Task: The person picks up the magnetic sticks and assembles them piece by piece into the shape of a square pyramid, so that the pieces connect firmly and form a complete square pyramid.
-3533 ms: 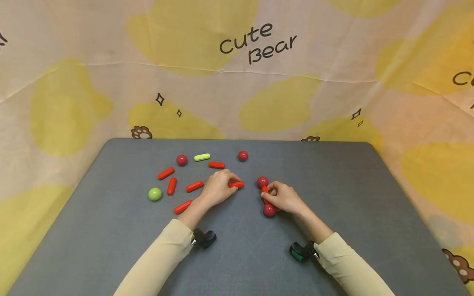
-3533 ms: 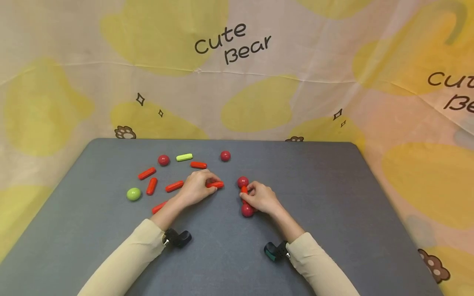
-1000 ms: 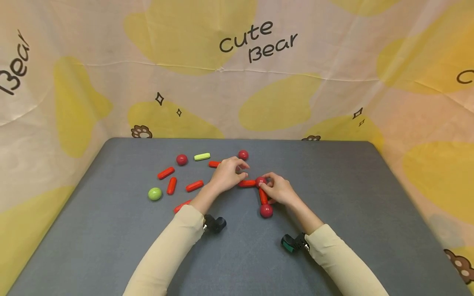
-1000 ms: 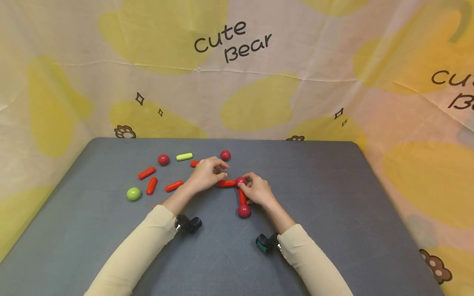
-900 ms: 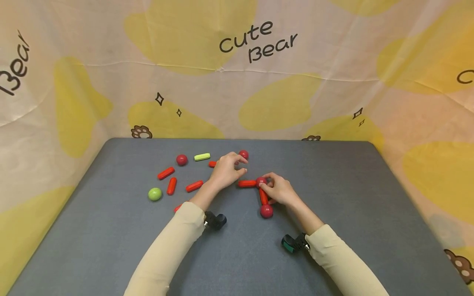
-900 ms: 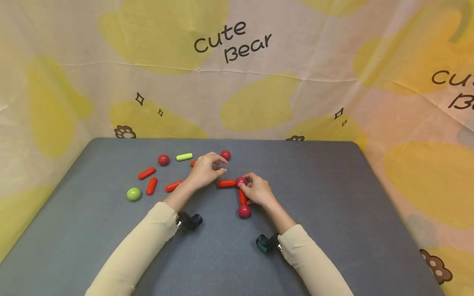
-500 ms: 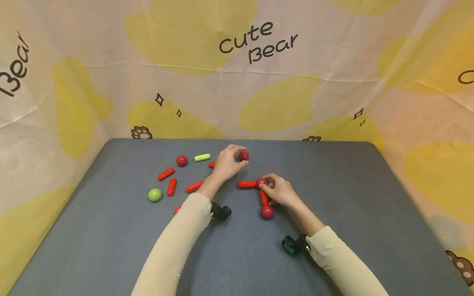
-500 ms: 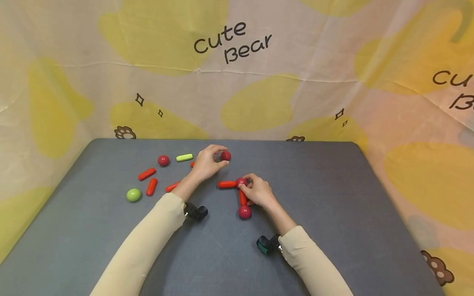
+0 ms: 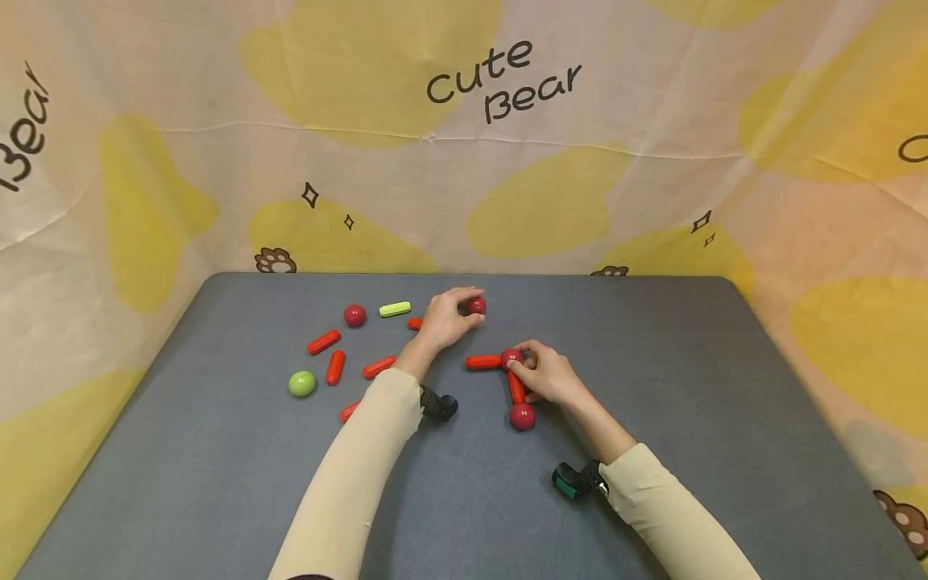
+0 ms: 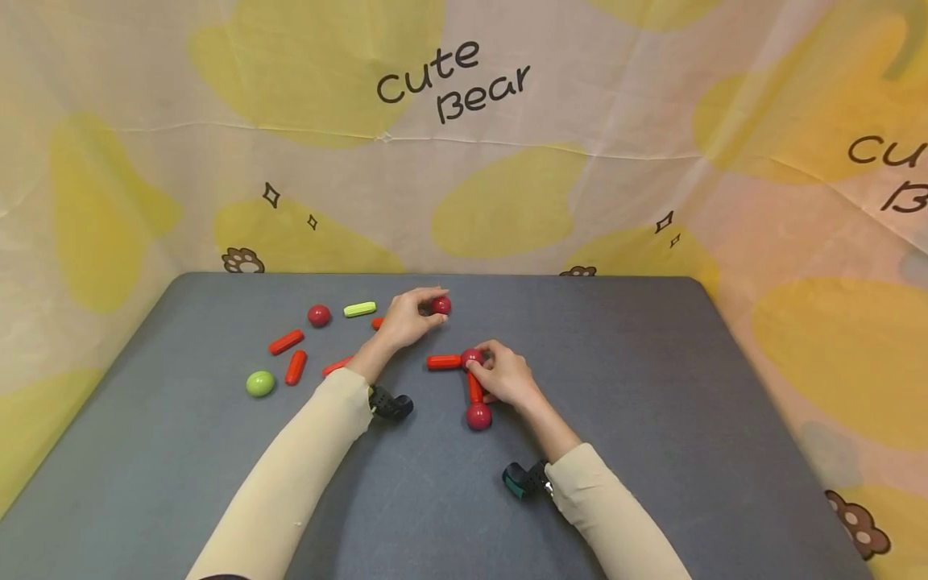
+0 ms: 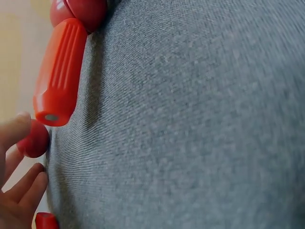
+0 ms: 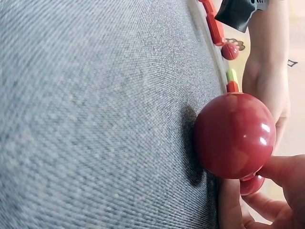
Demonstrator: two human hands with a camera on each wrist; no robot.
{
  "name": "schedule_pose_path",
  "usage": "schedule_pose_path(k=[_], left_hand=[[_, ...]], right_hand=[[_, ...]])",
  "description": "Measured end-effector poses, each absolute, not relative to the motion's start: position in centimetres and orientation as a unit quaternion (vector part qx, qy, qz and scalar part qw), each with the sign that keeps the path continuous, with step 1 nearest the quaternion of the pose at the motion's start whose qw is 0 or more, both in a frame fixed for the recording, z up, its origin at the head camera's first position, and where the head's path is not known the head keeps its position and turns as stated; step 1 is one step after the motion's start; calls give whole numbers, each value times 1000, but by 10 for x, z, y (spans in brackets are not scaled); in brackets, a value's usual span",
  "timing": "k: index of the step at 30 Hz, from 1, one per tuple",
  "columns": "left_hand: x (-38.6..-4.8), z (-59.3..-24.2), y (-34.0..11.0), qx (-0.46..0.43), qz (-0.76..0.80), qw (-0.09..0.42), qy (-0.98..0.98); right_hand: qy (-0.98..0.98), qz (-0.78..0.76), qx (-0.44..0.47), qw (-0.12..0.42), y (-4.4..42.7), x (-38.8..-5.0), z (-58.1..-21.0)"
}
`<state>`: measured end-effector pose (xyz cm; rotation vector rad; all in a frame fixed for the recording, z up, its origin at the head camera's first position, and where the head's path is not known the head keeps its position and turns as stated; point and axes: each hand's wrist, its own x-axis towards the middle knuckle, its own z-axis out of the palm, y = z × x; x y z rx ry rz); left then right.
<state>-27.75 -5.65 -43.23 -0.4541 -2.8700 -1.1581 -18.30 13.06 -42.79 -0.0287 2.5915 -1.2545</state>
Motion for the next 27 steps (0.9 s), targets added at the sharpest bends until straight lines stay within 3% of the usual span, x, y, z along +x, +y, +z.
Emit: schedule_pose_path(k=[12, 27], left_hand=[[-279, -430, -48, -100, -363, 17, -926], [-266, -416, -56, -141, -332, 8, -933]], right_hand=[[892, -432, -3, 133, 130, -183, -429], [889, -438, -4, 134, 130, -182, -429]])
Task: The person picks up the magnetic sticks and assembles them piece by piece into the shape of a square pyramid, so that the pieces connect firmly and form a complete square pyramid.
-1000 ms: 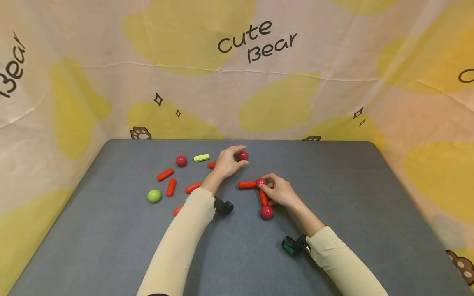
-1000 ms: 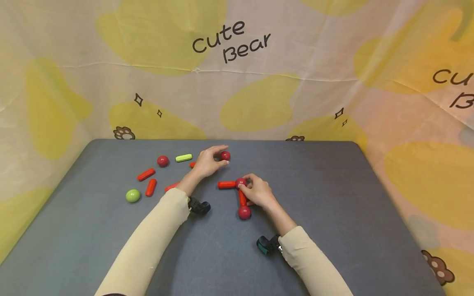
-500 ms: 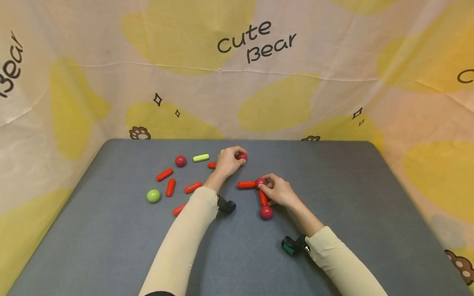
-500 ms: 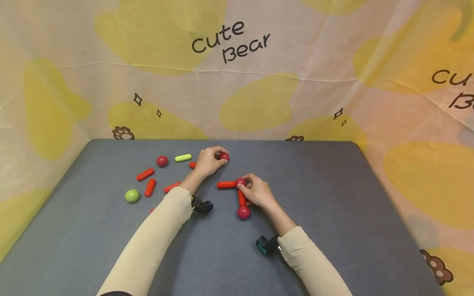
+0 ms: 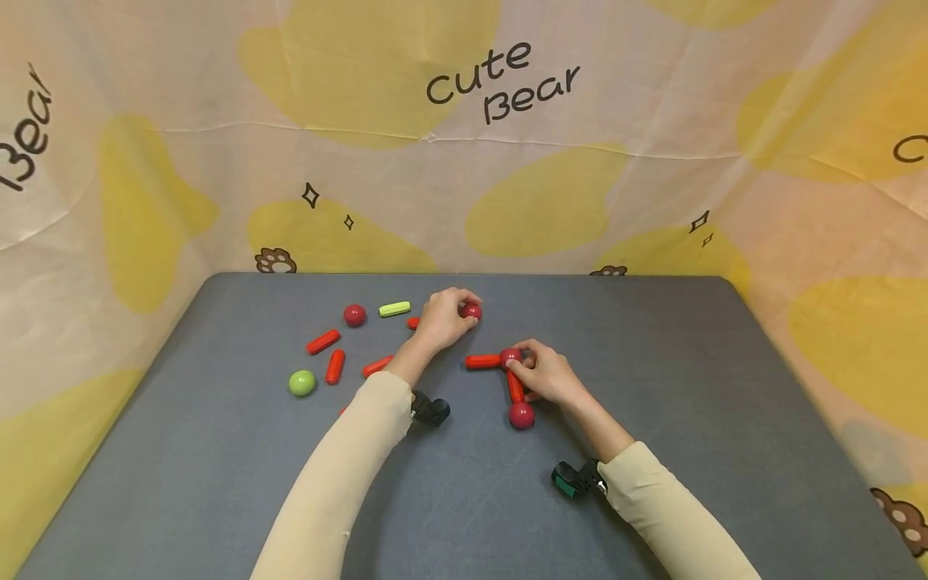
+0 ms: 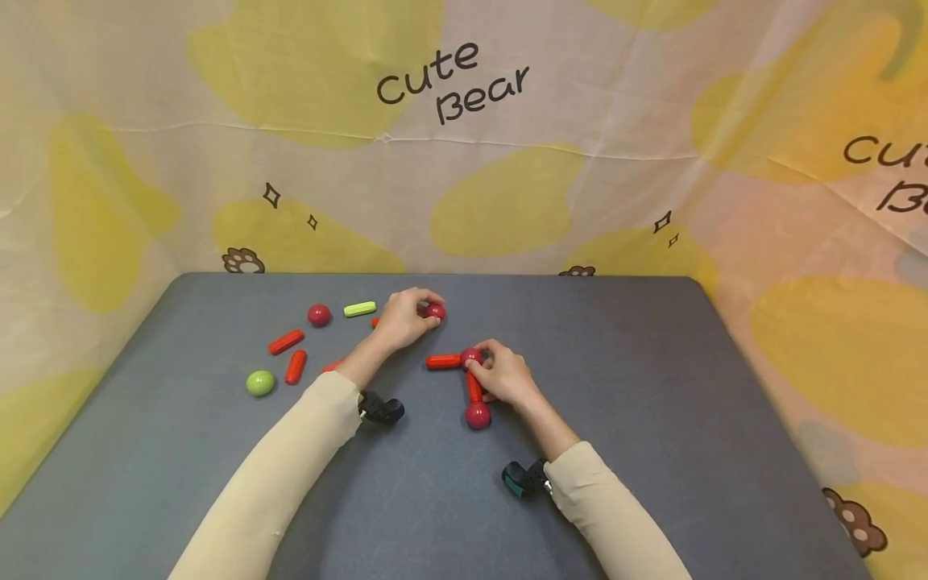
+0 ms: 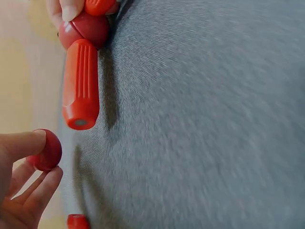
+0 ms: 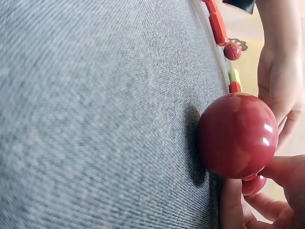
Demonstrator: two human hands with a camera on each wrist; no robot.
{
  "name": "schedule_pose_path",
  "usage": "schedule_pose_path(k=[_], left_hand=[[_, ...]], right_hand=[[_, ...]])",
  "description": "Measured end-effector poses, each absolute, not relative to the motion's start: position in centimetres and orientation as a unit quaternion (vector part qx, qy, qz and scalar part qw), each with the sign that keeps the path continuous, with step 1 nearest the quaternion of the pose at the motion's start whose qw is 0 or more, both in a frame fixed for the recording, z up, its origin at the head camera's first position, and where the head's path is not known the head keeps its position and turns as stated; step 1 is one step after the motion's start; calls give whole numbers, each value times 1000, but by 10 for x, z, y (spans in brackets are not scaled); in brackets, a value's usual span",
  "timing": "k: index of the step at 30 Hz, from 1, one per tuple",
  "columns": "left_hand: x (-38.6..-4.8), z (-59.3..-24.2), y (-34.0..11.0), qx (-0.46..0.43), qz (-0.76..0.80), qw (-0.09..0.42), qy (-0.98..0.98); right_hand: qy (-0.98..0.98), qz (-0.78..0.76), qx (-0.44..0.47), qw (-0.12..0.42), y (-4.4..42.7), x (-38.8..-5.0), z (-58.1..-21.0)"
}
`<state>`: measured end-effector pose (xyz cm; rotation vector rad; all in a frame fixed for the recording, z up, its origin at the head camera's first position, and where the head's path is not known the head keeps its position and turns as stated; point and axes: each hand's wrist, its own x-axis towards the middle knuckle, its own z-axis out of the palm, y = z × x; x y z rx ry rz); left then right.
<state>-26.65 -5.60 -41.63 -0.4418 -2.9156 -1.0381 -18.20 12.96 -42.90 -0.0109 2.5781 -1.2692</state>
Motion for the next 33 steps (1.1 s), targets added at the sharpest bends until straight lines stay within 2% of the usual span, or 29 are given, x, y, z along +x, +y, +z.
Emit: schedule_pose_path(k=[15, 33], left_hand=[[-230, -396, -80, -193, -312, 16, -930], [-197, -414, -98, -179, -343, 20, -922]], right_hand=[[891, -435, -4, 126, 130, -181, -429], [893, -433, -9, 122, 130, -179, -428]])
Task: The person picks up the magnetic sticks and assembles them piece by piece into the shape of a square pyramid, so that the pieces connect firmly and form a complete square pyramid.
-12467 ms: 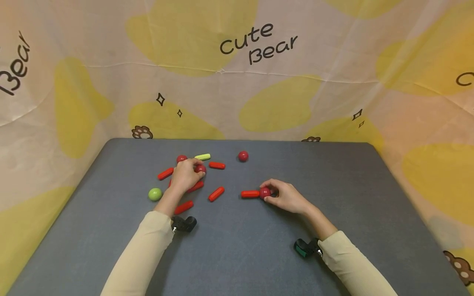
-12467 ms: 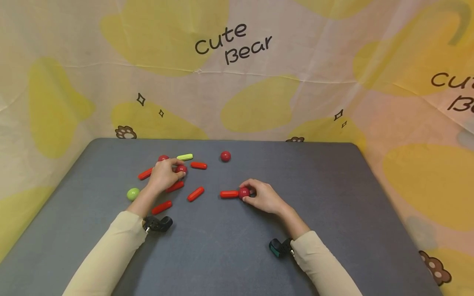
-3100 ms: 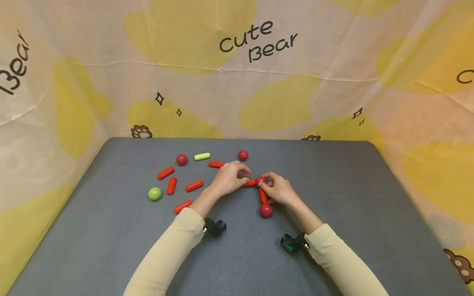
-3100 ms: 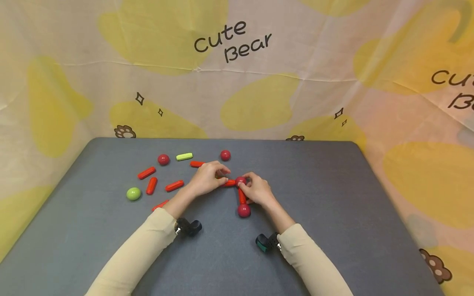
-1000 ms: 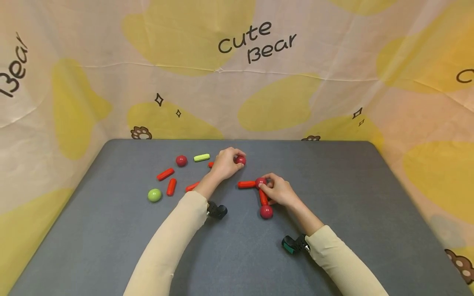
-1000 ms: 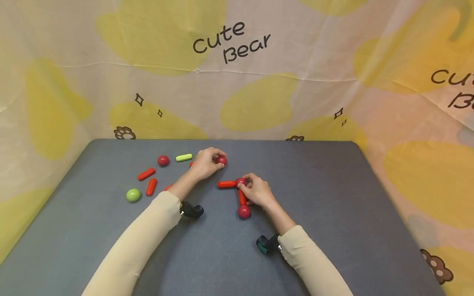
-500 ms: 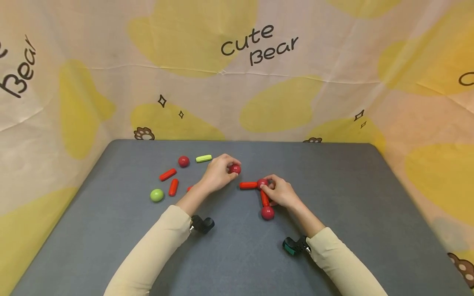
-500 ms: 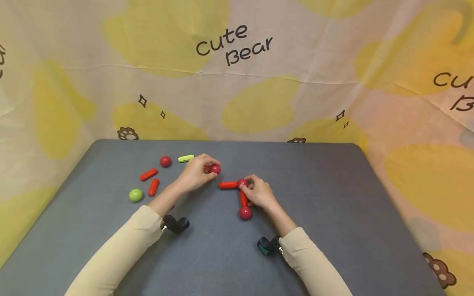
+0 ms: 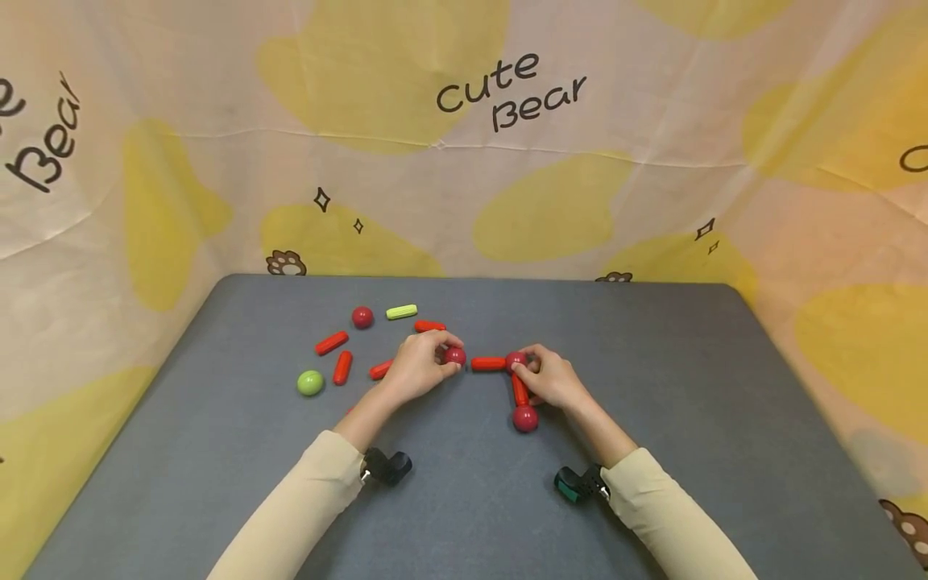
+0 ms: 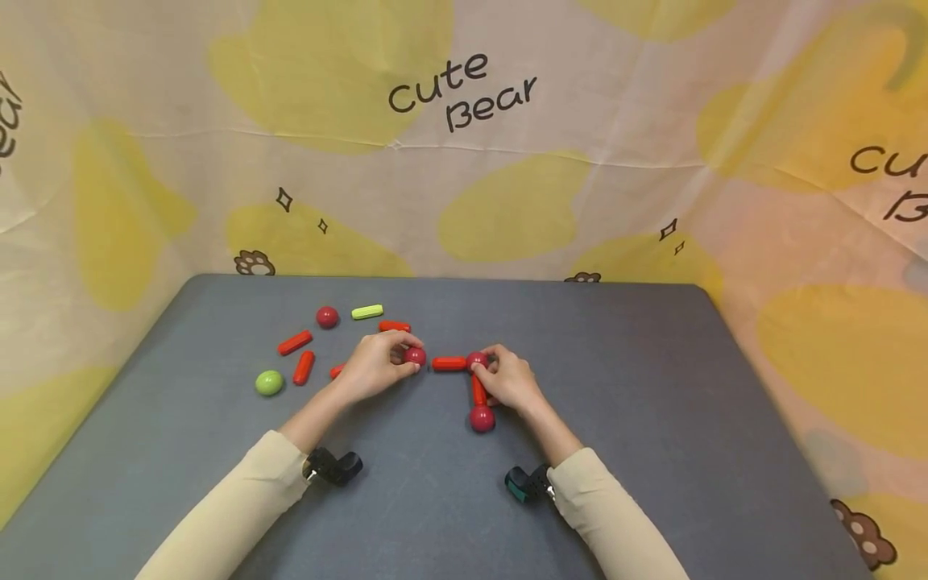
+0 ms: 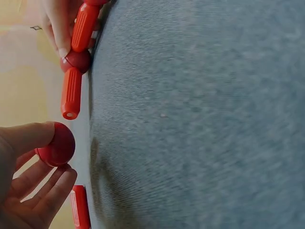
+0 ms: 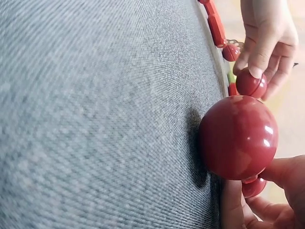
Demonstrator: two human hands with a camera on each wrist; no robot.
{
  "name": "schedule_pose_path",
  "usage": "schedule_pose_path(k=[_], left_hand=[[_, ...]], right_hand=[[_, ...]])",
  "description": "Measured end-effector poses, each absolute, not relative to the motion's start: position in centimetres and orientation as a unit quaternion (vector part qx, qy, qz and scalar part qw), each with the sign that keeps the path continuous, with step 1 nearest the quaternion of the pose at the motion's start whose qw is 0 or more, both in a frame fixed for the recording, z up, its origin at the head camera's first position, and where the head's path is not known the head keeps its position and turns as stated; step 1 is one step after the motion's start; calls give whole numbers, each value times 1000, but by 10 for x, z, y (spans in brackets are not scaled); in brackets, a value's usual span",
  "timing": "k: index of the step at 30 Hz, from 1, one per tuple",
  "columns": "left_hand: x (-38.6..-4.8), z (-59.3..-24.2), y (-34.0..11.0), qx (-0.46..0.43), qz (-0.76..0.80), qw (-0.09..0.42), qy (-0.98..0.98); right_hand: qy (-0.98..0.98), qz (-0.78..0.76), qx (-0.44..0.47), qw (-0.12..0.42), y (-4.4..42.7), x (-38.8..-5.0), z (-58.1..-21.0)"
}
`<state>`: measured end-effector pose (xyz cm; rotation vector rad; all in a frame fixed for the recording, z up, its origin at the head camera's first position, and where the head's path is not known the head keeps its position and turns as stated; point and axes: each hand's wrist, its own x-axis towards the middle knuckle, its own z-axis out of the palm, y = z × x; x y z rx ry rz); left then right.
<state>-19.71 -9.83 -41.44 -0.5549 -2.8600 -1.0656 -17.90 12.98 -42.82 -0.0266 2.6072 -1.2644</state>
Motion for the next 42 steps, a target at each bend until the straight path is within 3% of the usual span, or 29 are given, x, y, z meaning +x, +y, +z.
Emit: schedule_pose_path(k=[30, 37, 42], left_hand=[[-196, -424, -92, -177, -341, -11, -923], [-185, -414, -95, -187, -348, 0, -919], [-170, -411, -88, -222, -335, -31, -915]], right_hand=[[879, -456, 15, 138, 130, -178, -427], [867, -476, 31, 148, 133, -177, -429], [867, -477, 34, 140, 134, -175, -430]])
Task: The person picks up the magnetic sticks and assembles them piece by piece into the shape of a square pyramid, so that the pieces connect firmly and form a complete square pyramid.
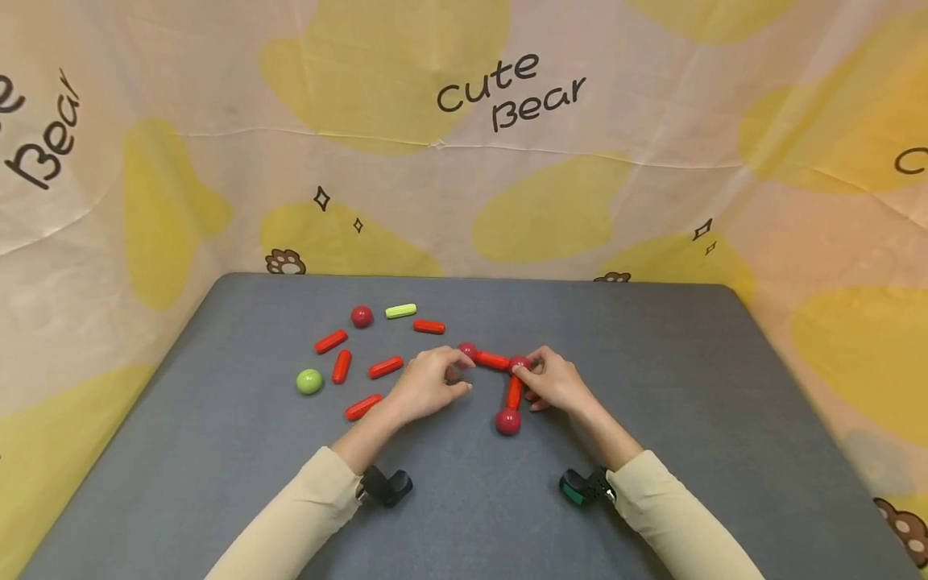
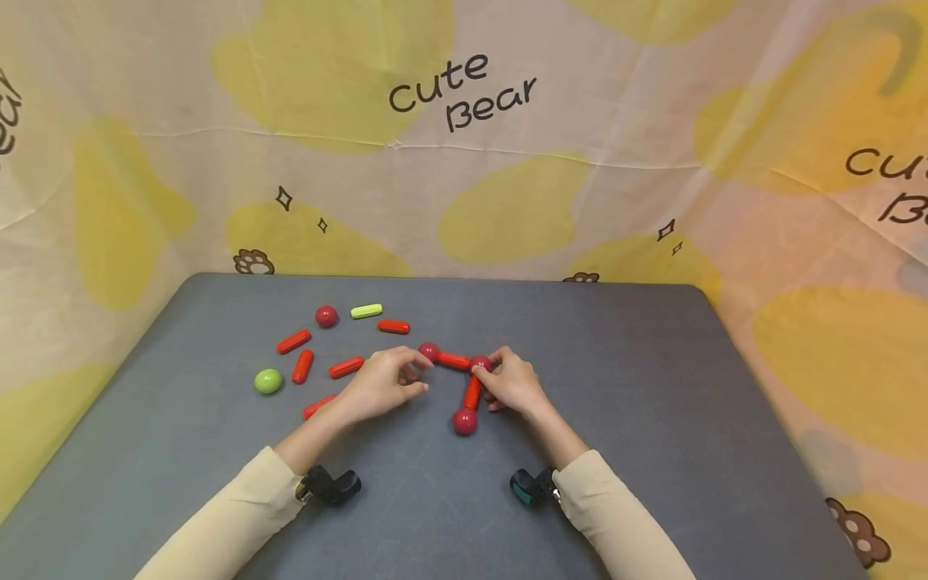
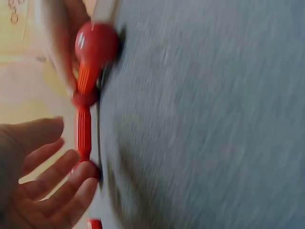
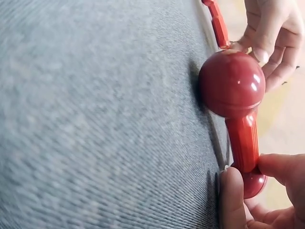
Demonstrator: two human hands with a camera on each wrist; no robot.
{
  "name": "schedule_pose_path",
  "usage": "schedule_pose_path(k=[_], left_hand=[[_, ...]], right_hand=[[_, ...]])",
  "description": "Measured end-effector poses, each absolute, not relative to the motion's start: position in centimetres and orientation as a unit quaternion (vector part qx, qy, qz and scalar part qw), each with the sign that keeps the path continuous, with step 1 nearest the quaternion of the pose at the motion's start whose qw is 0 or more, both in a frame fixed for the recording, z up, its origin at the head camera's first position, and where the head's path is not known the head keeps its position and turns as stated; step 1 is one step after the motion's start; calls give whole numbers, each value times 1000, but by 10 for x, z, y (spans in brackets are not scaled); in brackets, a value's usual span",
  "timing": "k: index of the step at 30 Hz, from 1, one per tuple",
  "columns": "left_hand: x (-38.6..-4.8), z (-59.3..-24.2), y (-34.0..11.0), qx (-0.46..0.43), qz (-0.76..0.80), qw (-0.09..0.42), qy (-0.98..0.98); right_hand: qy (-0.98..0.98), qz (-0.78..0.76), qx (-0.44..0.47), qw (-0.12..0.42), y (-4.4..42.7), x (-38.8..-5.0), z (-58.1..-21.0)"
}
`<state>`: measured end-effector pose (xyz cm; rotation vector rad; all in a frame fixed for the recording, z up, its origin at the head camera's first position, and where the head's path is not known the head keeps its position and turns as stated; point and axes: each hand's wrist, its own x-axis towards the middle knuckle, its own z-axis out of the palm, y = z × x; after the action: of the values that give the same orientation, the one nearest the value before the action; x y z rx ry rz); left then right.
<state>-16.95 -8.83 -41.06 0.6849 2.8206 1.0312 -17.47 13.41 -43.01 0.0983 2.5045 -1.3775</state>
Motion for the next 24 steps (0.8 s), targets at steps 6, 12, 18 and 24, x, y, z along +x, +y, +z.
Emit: schedule_pose_path(k=[6, 12, 18, 24], left_hand=[[-155, -413, -74, 249, 331, 74, 907], [-147, -417, -64, 243, 307, 85, 916], [-144, -421, -61, 247, 295, 75, 920], [-144, -423, -62, 253, 305, 85, 914]], right_hand=[[870, -473, 38, 134, 132, -171, -431], [875, -464, 44, 131, 130, -169, -430], [880, -454, 41, 130, 129, -167, -429], [904, -411, 22, 114, 132, -170, -426]])
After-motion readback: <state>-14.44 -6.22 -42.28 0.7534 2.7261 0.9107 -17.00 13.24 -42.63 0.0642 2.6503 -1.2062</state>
